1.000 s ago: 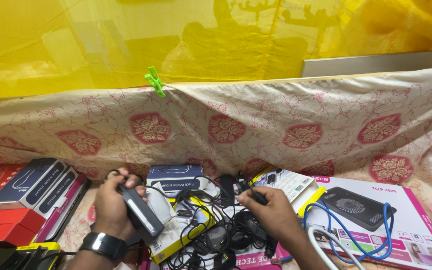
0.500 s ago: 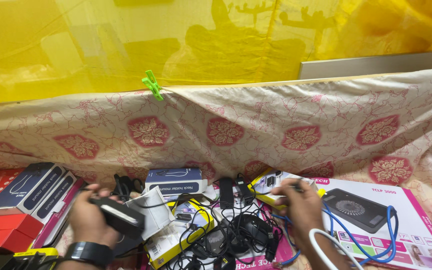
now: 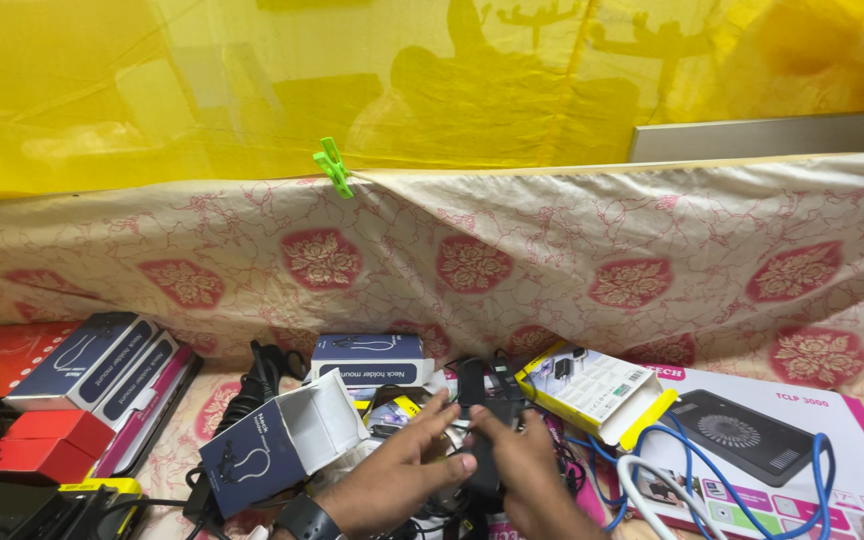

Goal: The person sits at a bed covered with packaged electronics and handles the items one at a time. They open a yellow product box, sort through tangled cables and adapters, pick up and turn over a computer mouse, open a blue neck-holder box, and finally handle a small red box.

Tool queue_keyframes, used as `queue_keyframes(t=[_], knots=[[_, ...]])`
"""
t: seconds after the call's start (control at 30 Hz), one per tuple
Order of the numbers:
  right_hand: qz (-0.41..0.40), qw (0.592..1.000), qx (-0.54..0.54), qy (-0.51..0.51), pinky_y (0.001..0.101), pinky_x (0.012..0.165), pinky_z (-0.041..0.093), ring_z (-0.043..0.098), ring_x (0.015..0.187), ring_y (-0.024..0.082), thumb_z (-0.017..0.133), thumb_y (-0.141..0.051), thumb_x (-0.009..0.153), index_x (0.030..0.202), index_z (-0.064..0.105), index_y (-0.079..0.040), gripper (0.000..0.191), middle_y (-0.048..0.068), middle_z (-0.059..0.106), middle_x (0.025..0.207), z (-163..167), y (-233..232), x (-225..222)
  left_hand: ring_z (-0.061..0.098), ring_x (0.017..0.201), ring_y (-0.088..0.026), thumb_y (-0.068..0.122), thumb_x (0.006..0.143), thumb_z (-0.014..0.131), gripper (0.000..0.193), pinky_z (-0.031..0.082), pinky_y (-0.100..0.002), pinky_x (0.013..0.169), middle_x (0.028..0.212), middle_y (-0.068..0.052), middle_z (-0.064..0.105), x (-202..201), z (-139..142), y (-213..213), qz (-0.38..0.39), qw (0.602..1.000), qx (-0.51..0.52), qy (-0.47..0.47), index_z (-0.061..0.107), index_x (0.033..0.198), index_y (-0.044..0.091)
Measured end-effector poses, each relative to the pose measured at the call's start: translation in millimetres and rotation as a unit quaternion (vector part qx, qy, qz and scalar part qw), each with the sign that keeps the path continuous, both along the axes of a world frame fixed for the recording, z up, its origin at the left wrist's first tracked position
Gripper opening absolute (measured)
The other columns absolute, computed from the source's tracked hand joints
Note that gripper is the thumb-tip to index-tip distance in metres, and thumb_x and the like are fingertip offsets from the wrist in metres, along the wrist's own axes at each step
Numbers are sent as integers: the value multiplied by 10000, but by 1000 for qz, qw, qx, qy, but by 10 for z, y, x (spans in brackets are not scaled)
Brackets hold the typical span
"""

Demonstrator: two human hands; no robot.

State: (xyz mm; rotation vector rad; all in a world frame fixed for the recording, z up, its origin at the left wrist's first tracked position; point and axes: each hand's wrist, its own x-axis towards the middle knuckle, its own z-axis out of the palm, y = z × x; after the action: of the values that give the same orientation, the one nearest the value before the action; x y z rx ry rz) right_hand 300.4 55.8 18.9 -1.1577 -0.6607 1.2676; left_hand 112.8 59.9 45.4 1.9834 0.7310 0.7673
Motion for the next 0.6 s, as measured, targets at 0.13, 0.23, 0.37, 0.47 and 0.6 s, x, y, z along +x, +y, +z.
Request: queue_keyframes(t=[0.13,0.23,0.37,0.47,0.6], knots=[[-15,998,-34,57,413,797,550,697,922,239,637,-90,905,1342,528,7,460,120,708,1065,139,249,308,479,1367,-212,282,962,692,742,411,-326,1107,1565,-191,459,-136,-58,-149,-8,978,-207,-18,345,1597,115],[26,998,-49,7,379,942,469,660,1094,204,597,-40,901,1507,336,-79,661,98,670,1261,283,283,412,558,1277,-172,251,916,695,826,468,-302,1073,1549,-154,500,-188,18,-194,5,964,-266,-19,275,1622,166],[107,930,-48,-349,420,964,536,679,1103,313,617,-72,908,1572,270,-47,749,192,684,1250,564,202,285,473,1382,-81,168,987,692,783,438,-273,1101,1660,-105,393,-144,63,-191,-25,983,-172,-53,262,1642,144],[126,726,-63,-673,437,1005,518,661,1145,342,615,-157,928,1497,436,-130,597,225,706,1198,864,23,133,530,1039,-110,195,912,659,836,481,-290,765,1651,-7,395,-111,51,-162,43,959,-280,7,220,1619,280],[119,642,-33,-757,455,1004,518,649,1155,305,622,-251,916,1291,666,-208,380,141,717,1148,1183,-156,-132,526,1200,-37,161,922,688,883,521,-243,797,1671,-65,339,-154,66,-128,12,960,-271,-73,183,1637,274]])
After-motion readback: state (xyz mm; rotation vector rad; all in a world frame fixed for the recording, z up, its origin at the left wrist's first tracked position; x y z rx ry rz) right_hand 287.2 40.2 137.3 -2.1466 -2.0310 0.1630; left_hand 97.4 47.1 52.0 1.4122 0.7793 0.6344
